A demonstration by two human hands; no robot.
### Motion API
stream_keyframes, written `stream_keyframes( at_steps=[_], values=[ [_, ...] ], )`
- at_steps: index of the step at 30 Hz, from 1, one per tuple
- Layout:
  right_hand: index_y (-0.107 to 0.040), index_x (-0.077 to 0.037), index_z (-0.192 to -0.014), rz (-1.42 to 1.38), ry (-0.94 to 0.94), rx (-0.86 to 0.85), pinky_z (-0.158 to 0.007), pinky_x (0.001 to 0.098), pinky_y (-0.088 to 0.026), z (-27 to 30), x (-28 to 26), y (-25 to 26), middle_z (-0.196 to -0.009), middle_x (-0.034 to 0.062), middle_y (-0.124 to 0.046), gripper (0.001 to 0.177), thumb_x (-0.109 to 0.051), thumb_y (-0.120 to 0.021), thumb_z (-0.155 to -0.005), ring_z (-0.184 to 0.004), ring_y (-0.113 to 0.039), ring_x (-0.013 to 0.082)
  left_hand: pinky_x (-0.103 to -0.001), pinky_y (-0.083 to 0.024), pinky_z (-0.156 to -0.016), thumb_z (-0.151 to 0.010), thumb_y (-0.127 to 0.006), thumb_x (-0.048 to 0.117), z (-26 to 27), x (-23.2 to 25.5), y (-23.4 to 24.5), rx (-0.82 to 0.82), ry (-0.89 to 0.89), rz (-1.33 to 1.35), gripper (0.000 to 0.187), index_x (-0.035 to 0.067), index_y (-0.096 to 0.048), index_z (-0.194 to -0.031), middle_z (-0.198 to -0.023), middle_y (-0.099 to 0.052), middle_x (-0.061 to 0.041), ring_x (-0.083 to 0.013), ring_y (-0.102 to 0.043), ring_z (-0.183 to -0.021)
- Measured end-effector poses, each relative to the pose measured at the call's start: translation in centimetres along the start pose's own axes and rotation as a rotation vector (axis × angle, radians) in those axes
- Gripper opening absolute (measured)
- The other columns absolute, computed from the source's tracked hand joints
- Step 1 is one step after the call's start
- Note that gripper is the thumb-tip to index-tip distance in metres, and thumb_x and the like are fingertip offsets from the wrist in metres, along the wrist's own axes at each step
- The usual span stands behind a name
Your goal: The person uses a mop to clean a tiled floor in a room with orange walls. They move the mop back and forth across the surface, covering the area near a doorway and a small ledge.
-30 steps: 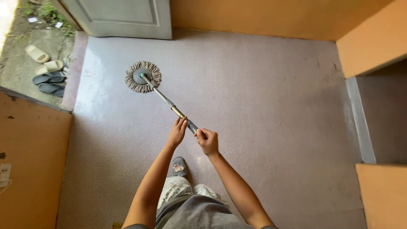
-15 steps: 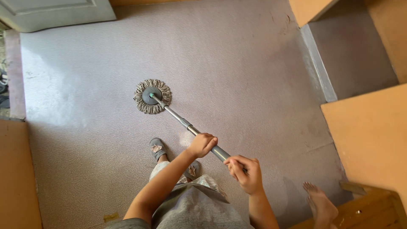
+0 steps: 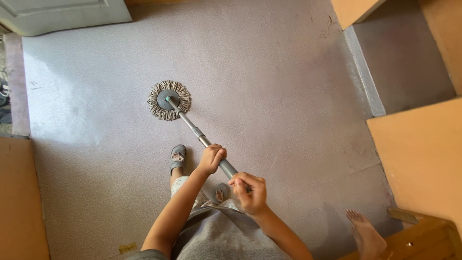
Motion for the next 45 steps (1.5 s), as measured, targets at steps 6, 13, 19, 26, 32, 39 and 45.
stream_keyframes(
  at_steps=[6,13,19,26,32,39,45],
  values=[
    [-0.075,-0.006,-0.077,0.12,0.027,0.074,-0.04,0.0239,-0.041,-9.1,6.4,-7.6,-0.037,0.0018,-0.047,0.025,-0.008,-0.059,-0.096,-0.035,-0.046,0.0146,-0.049,-0.05,-0.086,-0.112,-0.027,0.027,-1.9,-8.6,11.1,0.179,0.079,-0.088,0.053,0.012,-0.061,-0.074,-0.077,-0.063,-0.014,-0.0408,-0.065,-0.086],
    [-0.071,-0.01,-0.073,0.211,-0.023,0.074,-0.041,0.026,-0.042,-23.5,15.9,-18.7,-0.037,0.0056,-0.046,0.023,-0.009,-0.062,-0.094,-0.034,-0.05,0.0178,-0.059,-0.037,-0.114,-0.109,-0.049,0.022,-4.0,-20.1,25.7,0.443,0.582,0.13,0.029,0.004,-0.067,-0.124,-0.14,-0.06,-0.025,-0.047,-0.05,-0.135],
    [-0.069,-0.007,-0.073,0.213,-0.008,0.117,-0.04,0.0268,-0.037,-33.4,24.4,-26.0,-0.036,0.0063,-0.046,0.022,-0.008,-0.062,-0.094,-0.033,-0.046,0.0173,-0.058,-0.026,-0.122,-0.106,-0.045,0.01,-6.6,-25.8,33.4,0.516,0.602,0.373,0.037,-0.008,-0.061,-0.135,-0.149,-0.045,-0.039,-0.052,-0.035,-0.145],
    [-0.073,-0.013,-0.073,0.224,-0.051,0.175,-0.044,0.026,-0.043,-37.2,26.2,-25.5,-0.04,0.0046,-0.053,0.023,-0.009,-0.063,-0.094,-0.036,-0.052,0.0152,-0.053,-0.03,-0.121,-0.107,-0.049,0.016,-8.3,-28.8,34.6,0.468,0.649,0.381,0.037,0.003,-0.064,-0.139,-0.15,-0.051,-0.029,-0.0433,-0.038,-0.146],
    [-0.074,-0.013,-0.075,0.19,-0.142,0.266,-0.045,0.0263,-0.046,-31.6,26.0,-21.3,-0.039,0.002,-0.054,0.021,-0.008,-0.064,-0.093,-0.038,-0.052,0.0136,-0.052,-0.037,-0.117,-0.105,-0.054,0.014,-8.5,-28.0,30.0,0.36,0.606,0.298,0.035,0.005,-0.067,-0.136,-0.146,-0.054,-0.028,-0.0426,-0.043,-0.143],
    [-0.076,-0.012,-0.076,0.174,-0.217,0.306,-0.046,0.0234,-0.047,-20.7,19.3,-12.0,-0.036,0.0,-0.049,0.022,-0.007,-0.062,-0.092,-0.037,-0.051,0.0091,-0.059,-0.035,-0.117,-0.105,-0.059,0.03,-8.6,-20.4,19.6,0.165,0.476,0.027,0.027,0.013,-0.075,-0.118,-0.133,-0.066,-0.015,-0.0426,-0.05,-0.138],
    [-0.076,-0.003,-0.079,0.121,-0.249,0.364,-0.048,0.0243,-0.051,-9.1,10.1,-4.7,-0.034,0.0011,-0.049,0.024,-0.003,-0.059,-0.095,-0.035,-0.046,0.0097,-0.057,-0.039,-0.111,-0.107,-0.047,0.037,-5.9,-12.5,6.6,-0.06,0.144,-0.057,0.043,0.017,-0.072,-0.078,-0.083,-0.074,-0.01,-0.0355,-0.069,-0.105]
  ],
)
Point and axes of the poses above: each hand's wrist, its own z-axis away from the middle knuckle, its own y-axis out of the back of the hand, x = y × z, the point moved 8 cm from there along -z, towards the middle knuckle
